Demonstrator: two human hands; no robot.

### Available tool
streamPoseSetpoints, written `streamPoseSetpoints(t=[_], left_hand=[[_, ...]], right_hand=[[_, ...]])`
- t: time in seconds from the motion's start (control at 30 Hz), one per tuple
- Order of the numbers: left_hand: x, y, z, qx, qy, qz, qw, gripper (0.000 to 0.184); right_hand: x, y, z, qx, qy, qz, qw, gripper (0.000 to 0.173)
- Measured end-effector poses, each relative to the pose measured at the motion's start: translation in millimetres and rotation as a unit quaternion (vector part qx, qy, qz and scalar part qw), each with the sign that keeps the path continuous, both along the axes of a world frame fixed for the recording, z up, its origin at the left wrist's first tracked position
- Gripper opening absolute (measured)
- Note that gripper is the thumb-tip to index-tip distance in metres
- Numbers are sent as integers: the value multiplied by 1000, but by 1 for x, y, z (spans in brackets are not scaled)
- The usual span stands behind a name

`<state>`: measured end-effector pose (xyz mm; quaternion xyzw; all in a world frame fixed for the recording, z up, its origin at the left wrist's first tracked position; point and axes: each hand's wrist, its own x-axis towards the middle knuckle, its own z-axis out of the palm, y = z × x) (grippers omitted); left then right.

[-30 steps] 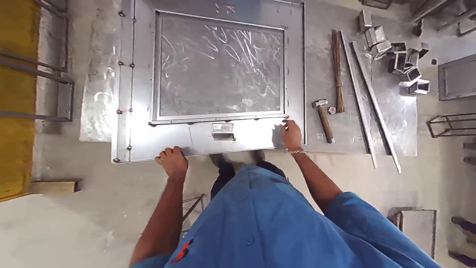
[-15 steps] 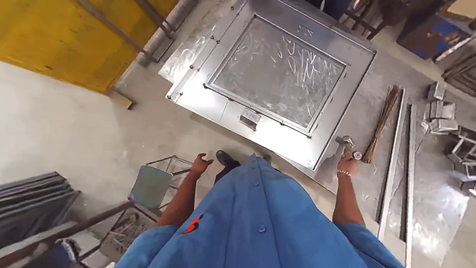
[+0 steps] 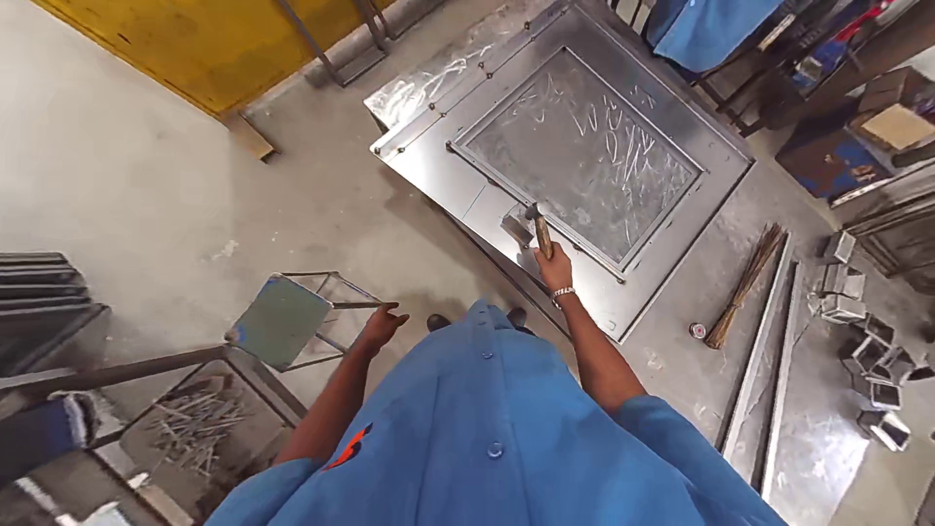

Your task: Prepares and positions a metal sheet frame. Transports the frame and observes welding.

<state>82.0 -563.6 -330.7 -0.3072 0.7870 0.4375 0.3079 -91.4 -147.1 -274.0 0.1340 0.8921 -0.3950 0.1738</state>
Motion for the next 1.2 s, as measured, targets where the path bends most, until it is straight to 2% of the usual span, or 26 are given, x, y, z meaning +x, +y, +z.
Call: streamPoseSetpoints(t=[0.2, 0.33, 0.47, 0.6, 0.8, 0.97, 1.07, 1.2], left_hand=[[54, -47, 13, -26, -10, 60, 998, 64], [109, -68, 10, -36, -68, 88, 993, 62], [147, -75, 8, -25, -136, 95, 986, 59], [141, -78, 3, -12, -150, 72, 986, 55], [86, -80, -16, 33, -70, 48, 996, 57], [60, -76, -6, 43, 20, 79, 996, 53], [77, -66, -5, 36, 38, 128, 990, 51], [131, -37, -8, 20, -8, 173, 985, 50]], right_hand=[[-25, -37, -7, 85, -38, 35, 995, 52], [-26, -45, -16, 139, -65, 53, 987, 53], [-24, -52, -21, 151, -83, 63, 983, 56], [-29, -57, -19, 162, -108, 63, 979, 54], [-33, -61, -9, 175, -115, 75, 975, 52], [-36, -56, -15, 179, -112, 88, 974, 54], [-40, -49, -20, 184, -104, 100, 972, 54], [-36, -41, -8, 172, -94, 126, 972, 61]])
